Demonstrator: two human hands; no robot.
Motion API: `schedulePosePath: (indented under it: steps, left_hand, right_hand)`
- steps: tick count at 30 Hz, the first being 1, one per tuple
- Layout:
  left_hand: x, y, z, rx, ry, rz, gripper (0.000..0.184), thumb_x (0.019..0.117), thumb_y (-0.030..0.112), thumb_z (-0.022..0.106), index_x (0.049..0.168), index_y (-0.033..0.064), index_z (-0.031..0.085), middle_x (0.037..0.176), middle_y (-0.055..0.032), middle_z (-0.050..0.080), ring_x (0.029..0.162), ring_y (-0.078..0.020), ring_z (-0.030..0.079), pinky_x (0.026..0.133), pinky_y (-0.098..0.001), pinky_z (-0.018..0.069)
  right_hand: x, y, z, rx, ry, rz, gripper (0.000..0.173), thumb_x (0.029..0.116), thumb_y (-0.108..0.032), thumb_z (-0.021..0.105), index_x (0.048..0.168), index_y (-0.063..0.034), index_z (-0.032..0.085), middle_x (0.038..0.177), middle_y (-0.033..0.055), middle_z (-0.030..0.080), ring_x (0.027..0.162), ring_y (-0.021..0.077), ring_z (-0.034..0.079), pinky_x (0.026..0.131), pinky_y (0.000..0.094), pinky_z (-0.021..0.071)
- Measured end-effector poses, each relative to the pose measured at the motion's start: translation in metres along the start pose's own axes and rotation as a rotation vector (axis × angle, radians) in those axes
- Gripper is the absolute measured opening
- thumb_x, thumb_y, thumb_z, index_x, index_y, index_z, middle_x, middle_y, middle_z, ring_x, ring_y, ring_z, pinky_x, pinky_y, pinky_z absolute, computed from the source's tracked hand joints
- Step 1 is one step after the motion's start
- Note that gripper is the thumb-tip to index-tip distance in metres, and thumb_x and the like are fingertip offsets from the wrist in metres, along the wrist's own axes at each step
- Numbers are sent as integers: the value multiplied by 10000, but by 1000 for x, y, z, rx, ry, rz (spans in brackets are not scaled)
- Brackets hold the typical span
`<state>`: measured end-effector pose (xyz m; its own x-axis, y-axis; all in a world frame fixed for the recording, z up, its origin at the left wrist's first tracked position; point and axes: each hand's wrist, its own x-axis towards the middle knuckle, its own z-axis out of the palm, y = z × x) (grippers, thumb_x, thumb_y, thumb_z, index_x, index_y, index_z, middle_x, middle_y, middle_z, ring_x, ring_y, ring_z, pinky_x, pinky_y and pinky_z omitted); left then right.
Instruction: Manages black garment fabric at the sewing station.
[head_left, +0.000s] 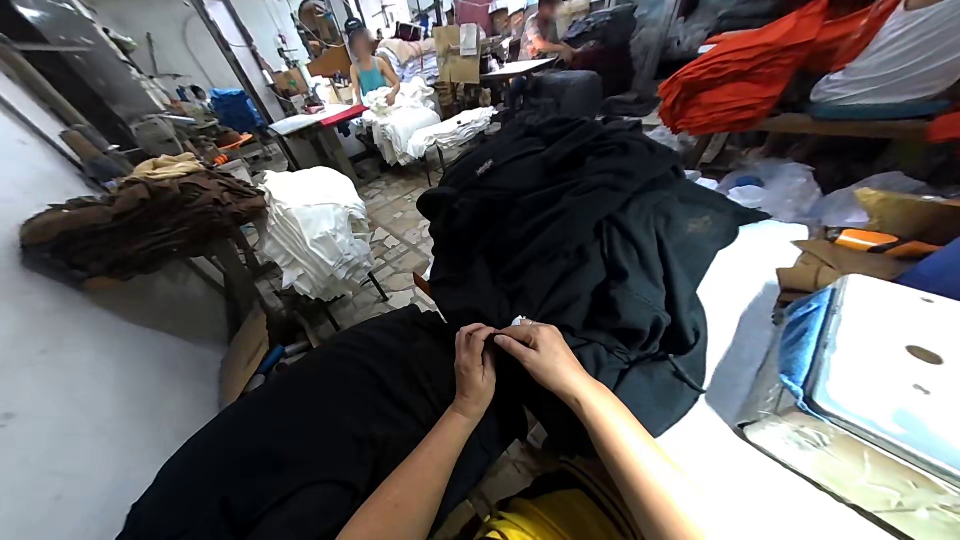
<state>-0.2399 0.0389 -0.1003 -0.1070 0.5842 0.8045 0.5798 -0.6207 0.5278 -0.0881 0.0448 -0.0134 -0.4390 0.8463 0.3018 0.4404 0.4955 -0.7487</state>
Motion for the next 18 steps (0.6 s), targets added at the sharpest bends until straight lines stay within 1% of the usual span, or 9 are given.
schedulePosePath:
  steps: [2, 5, 10, 14, 18]
  left_hand:
    - [0, 0, 0, 1, -4, -8, 218, 962, 2, 519, 1076, -64, 693, 1111, -223, 651, 1107, -279, 624, 1021, -351, 490]
    - [0, 1, -1, 5, -15, -4, 218, 962, -1, 521, 1079, -77, 689, 1119, -240, 651, 1109, -298, 632, 1020, -373, 498]
    - [0, 1, 0, 9, -9, 4, 218, 959, 0, 515, 1076, -69, 686, 1107, -226, 647, 1101, -280, 625, 1015, -350, 493]
    - [0, 1, 1, 0, -14, 1, 220, 951, -15, 516, 1074, -78, 686, 1112, -230, 647, 1106, -285, 625, 1016, -353, 496]
    - [1, 2, 1, -5, -6, -6, 207, 952, -16, 520, 1056, -71, 690, 1096, -214, 651, 1106, -257, 628, 1025, -322, 492]
  right_hand:
    - [0, 0, 0, 4, 2, -7, 332, 1042, -271, 557, 1063, -39, 793, 1003, 151, 743, 1001, 253, 684, 937, 432, 502]
    - [-1, -1, -2, 12, -5, -8, 330, 1043, -265, 552, 1077, -40, 792, 1053, 149, 753, 1061, 256, 694, 985, 451, 501]
    - [-1, 0, -2, 8, -10, -10, 336, 1046, -266, 544, 1078, -39, 791, 1045, 150, 750, 1049, 257, 689, 972, 442, 499]
    - [-1, 0, -2, 9, -6, -17, 337, 1045, -263, 546, 1069, -31, 790, 1031, 155, 749, 1034, 261, 688, 966, 443, 496]
    - [-2, -1, -4, 14, -19, 1, 330, 1045, -259, 550, 1077, -31, 787, 1048, 160, 748, 1063, 264, 687, 985, 445, 493]
